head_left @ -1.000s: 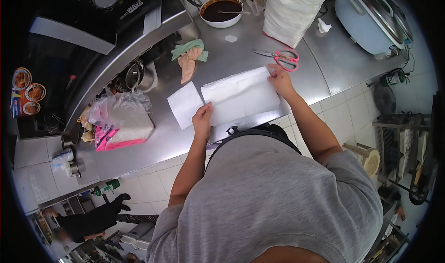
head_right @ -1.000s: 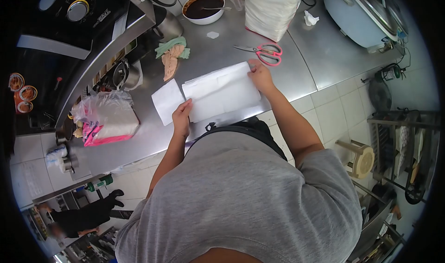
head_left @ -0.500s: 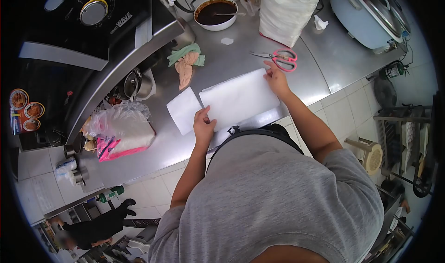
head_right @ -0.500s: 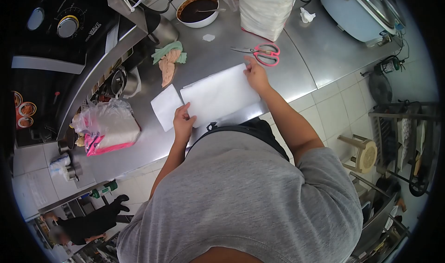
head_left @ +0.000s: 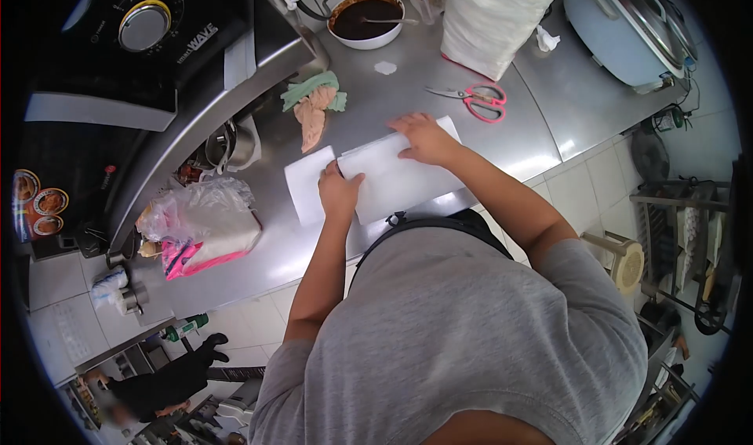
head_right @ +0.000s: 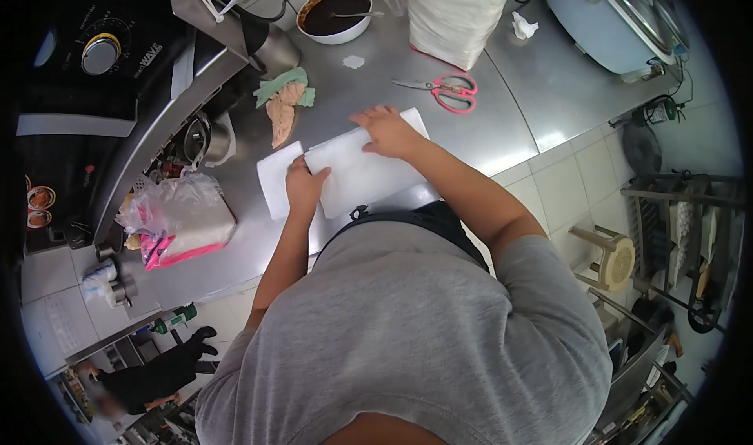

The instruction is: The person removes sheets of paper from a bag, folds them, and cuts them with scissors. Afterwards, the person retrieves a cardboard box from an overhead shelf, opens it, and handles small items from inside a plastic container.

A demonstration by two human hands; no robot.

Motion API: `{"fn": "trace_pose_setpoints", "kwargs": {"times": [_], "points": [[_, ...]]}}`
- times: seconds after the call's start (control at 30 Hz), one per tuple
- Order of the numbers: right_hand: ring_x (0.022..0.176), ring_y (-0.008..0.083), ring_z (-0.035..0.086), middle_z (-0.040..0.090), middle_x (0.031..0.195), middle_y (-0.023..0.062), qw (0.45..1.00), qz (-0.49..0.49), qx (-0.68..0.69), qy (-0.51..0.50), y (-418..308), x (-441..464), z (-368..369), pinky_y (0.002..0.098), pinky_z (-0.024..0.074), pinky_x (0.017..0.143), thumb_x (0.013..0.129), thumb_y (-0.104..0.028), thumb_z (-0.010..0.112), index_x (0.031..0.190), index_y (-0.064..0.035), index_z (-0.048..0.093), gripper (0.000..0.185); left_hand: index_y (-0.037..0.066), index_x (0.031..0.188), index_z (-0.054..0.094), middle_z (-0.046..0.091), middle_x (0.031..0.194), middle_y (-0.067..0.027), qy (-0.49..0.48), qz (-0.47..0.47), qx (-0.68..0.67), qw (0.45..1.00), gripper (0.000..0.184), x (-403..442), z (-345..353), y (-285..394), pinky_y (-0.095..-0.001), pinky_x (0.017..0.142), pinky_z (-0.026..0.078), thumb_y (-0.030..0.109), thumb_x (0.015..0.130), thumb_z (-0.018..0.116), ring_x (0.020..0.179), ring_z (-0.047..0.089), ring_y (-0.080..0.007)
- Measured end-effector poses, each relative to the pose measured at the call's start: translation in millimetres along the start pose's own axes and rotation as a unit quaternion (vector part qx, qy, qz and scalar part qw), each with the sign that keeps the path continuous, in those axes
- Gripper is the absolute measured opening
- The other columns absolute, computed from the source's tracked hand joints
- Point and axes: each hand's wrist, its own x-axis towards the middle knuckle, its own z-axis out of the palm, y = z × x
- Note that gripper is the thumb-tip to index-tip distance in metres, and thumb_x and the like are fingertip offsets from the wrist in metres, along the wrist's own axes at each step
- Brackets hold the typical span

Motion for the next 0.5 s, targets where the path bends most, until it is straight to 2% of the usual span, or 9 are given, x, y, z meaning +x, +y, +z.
{"fn": "trace_pose_setpoints", "kwargs": {"times": [0.07,0.1,0.2,0.3,0.37,0.4,0.43,0.47,0.5], "points": [[0.12,0.0299,0.045,0.055,0.12,0.011,0.99,0.045,-0.005,-0.132,-5.1,11.5,-3.5,0.0494,0.0332,0.101,0.065,-0.02,0.078,0.127,-0.0093,0.053,0.068,-0.002,0.108,0.056,0.059,0.1,-0.0182,-0.066,-0.005,0.026,0.997,0.043,7.6,-8.4,9.6,-0.0335,0.079,0.049,0.01,0.071,0.074,0.092,0.058,-0.0283],[0.119,0.0297,0.046,0.055,0.12,0.0107,0.987,0.042,-0.002,-0.153,-6.6,15.1,-6.3,0.0491,0.0333,0.101,0.063,-0.021,0.079,0.124,-0.0091,0.055,0.067,-0.002,0.104,0.057,0.06,0.098,-0.0179,-0.1,-0.008,0.039,0.994,0.038,8.6,-13.0,14.8,-0.0328,0.079,0.049,0.008,0.071,0.074,0.092,0.059,-0.0281],[0.111,0.0296,0.051,0.057,0.116,0.0102,0.978,0.026,0.016,-0.205,-0.6,20.9,-9.3,0.047,0.0353,0.098,0.058,-0.025,0.08,0.117,-0.0086,0.06,0.065,0.0,0.098,0.055,0.061,0.095,-0.0125,-0.083,0.089,-0.157,0.98,0.03,7.8,-6.0,-0.4,-0.031,0.074,0.05,0.002,0.072,0.072,0.085,0.061,-0.0204],[0.095,0.0299,0.059,0.063,0.103,0.0101,0.966,0.002,0.042,-0.256,27.6,23.3,-10.8,0.0433,0.041,0.092,0.056,-0.03,0.08,0.114,-0.0088,0.061,0.064,0.002,0.116,0.05,0.061,0.099,-0.011,-0.126,-0.006,-0.42,0.899,0.047,-2.7,-16.4,1.9,-0.0316,0.078,0.051,-0.005,0.073,0.069,0.093,0.061,-0.0194],[0.085,0.029,0.062,0.064,0.096,0.0099,0.948,0.006,0.061,-0.312,47.2,19.3,-25.1,0.0425,0.0453,0.085,0.058,-0.032,0.078,0.114,-0.0093,0.061,0.063,0.003,0.124,0.044,0.061,0.103,-0.0105,-0.105,-0.024,-0.477,0.872,0.056,-5.8,-25.4,-1.0,-0.0296,0.079,0.051,-0.007,0.074,0.067,0.093,0.06,-0.0187],[0.088,0.0295,0.063,0.064,0.094,0.0102,0.945,0.043,0.096,-0.309,50.5,11.5,-42.2,0.0407,0.047,0.083,0.064,-0.028,0.076,0.113,-0.006,0.061,0.056,0.004,0.129,0.042,0.06,0.104,-0.0103,-0.092,-0.033,-0.506,0.857,0.06,-6.1,-29.0,-4.1,-0.0285,0.079,0.051,-0.007,0.075,0.067,0.093,0.06,-0.0184],[0.091,0.03,0.063,0.065,0.092,0.0105,0.94,0.08,0.13,-0.305,52.8,0.8,-57.8,0.0389,0.0487,0.081,0.07,-0.025,0.074,0.111,-0.0028,0.06,0.049,0.004,0.134,0.039,0.059,0.112,-0.0125,-0.109,-0.068,-0.543,0.83,0.067,-4.9,-28.9,-11.6,-0.0307,0.085,0.051,-0.007,0.074,0.068,0.098,0.06,-0.0208],[0.09,0.0286,0.064,0.065,0.094,0.0107,0.895,0.166,0.32,-0.261,59.7,-13.9,-56.3,0.0374,0.0489,0.082,0.073,-0.025,0.073,0.111,-0.001,0.06,0.047,0.004,0.133,0.04,0.058,0.114,-0.0131,-0.128,-0.105,-0.541,0.824,0.067,-3.5,-25.3,-20.6,-0.0313,0.086,0.051,-0.006,0.074,0.068,0.1,0.06,-0.0211],[0.09,0.0272,0.064,0.066,0.096,0.0109,0.808,0.245,0.494,-0.205,66.1,-31.8,-48.2,0.0359,0.0492,0.083,0.076,-0.025,0.072,0.111,0.0007,0.06,0.045,0.003,0.133,0.04,0.058,0.116,-0.0138,-0.149,-0.141,-0.539,0.817,0.066,-2.0,-20.0,-29.5,-0.0319,0.087,0.051,-0.006,0.074,0.069,0.102,0.059,-0.0214]]}}
